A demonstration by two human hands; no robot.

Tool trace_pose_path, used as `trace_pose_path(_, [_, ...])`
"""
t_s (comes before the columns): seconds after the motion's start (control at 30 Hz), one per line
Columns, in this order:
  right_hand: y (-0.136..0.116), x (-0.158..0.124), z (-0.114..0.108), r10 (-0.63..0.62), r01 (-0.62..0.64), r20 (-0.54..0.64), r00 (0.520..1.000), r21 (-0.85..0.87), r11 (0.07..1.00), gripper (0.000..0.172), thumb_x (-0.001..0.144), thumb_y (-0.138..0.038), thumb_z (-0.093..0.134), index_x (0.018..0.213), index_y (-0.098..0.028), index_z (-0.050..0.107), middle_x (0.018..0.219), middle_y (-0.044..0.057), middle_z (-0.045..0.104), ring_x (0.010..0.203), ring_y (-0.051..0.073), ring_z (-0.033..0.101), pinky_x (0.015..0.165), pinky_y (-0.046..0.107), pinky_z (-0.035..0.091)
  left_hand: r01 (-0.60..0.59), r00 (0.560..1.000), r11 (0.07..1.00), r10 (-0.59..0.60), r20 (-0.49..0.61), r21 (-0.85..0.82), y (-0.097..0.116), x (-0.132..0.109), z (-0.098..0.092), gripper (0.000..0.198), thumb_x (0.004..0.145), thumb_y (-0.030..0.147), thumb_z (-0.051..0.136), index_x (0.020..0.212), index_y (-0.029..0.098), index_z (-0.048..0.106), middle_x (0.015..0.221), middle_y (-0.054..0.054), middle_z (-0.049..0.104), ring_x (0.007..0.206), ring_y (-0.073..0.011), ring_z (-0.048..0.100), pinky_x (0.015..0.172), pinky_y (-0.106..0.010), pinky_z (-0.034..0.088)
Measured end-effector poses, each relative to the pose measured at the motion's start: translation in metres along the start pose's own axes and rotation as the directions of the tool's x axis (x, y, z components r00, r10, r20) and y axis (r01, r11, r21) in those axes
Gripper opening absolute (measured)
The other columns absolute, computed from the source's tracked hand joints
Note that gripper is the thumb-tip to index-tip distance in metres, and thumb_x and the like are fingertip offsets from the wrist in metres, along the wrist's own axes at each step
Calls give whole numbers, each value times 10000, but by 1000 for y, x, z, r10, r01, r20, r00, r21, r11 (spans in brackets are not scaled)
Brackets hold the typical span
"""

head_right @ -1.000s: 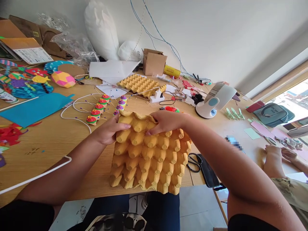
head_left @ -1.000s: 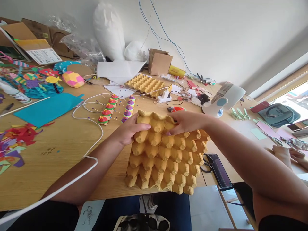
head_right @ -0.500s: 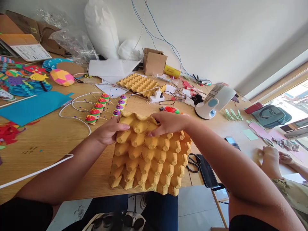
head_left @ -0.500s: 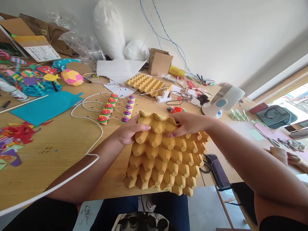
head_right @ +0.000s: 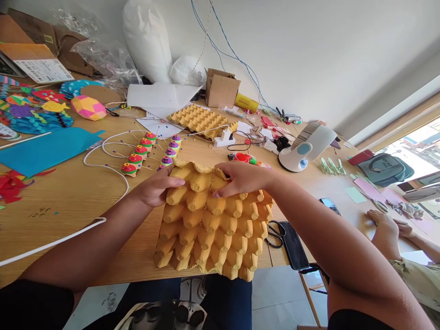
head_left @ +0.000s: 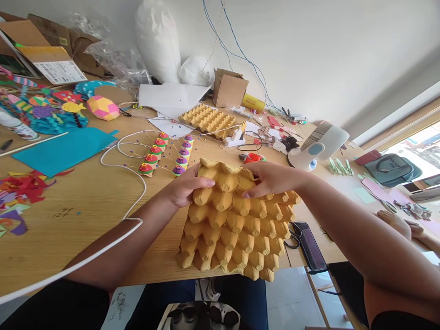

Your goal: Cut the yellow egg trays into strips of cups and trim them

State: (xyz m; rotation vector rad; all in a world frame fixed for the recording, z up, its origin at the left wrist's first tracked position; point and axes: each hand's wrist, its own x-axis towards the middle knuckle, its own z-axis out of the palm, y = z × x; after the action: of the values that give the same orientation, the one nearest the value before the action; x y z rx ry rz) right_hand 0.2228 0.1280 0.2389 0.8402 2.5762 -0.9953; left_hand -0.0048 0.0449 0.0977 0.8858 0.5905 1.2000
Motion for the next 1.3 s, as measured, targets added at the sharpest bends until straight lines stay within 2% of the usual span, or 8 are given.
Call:
trace_pose_path(0.33, [-1,-3,0,3,-4,-21,1000,-24,1000,399,786,-514,768,987,-221,586,896,-3,665,821,194,603,726,285,424,21,1000,1000,-21,5,-8,-1,1,-3,749,709,283,836,1427,242,631,1063,-90,813,1092,-373,761,844,-424,658])
trace_pose_path(0.5, [-2,-4,0,8,-9,-29,1000,-49,999,408,799,-534,758,990,-220,583,850,-13,639,794,187,581,715,287,409,24,1000,1000,-23,10,-20,-2,1,-3,734,719,275,830,1421,215,626,1070,-97,810,1048,-357,772,791,-391,658])
trace_pose_path(0.6, [-4,-4,-1,25,-26,-11,1000,-61,998,425,817,-569,734,998,-218,578,892,2,630,808,190,568,711,294,405,5,1000,1000,-4,-16,1,0,0,1,730,709,269,838,1409,223,633,1069,-87,810,1074,-352,766,820,-389,650])
trace_pose_path(0.7, [-4,-5,-1,56,-56,-5,998,-4,998,344,893,-564,624,917,-229,552,842,-14,558,759,171,513,677,295,391,-10,999,1000,11,-35,27,3,-1,4,694,695,263,843,1363,226,659,1072,-78,810,1132,-359,746,872,-399,639])
trace_pose_path(0.8, [-3,-5,2,82,-80,-58,995,35,996,285,929,-488,553,810,-239,484,774,-37,444,701,149,441,642,294,362,-6,999,1000,7,-40,22,4,-1,5,651,697,254,837,1327,226,675,1052,-74,812,1144,-366,740,880,-406,636])
trace_pose_path(0.93, [0,-7,3,49,-45,-51,998,68,997,227,938,-418,552,823,-237,477,799,-35,444,724,146,445,657,296,380,7,1000,1000,-7,-22,-13,3,-1,5,658,686,258,840,1321,216,671,1004,-71,812,1073,-347,763,842,-388,643])
trace_pose_path(1.13, [8,-9,2,-9,10,-16,1000,101,995,245,979,-429,537,841,-238,468,761,-50,383,658,126,378,593,287,339,26,1000,999,-26,-15,-34,1,-1,2,701,671,261,854,1331,175,637,946,-64,808,891,-260,792,730,-290,638])
trace_pose_path(1.3, [7,-10,2,-51,53,-17,999,87,995,275,1000,-452,531,845,-235,465,762,-50,384,657,119,378,592,280,334,22,999,998,-20,27,-65,-2,0,-2,734,674,271,858,1365,181,628,953,-77,813,840,-253,794,679,-268,627])
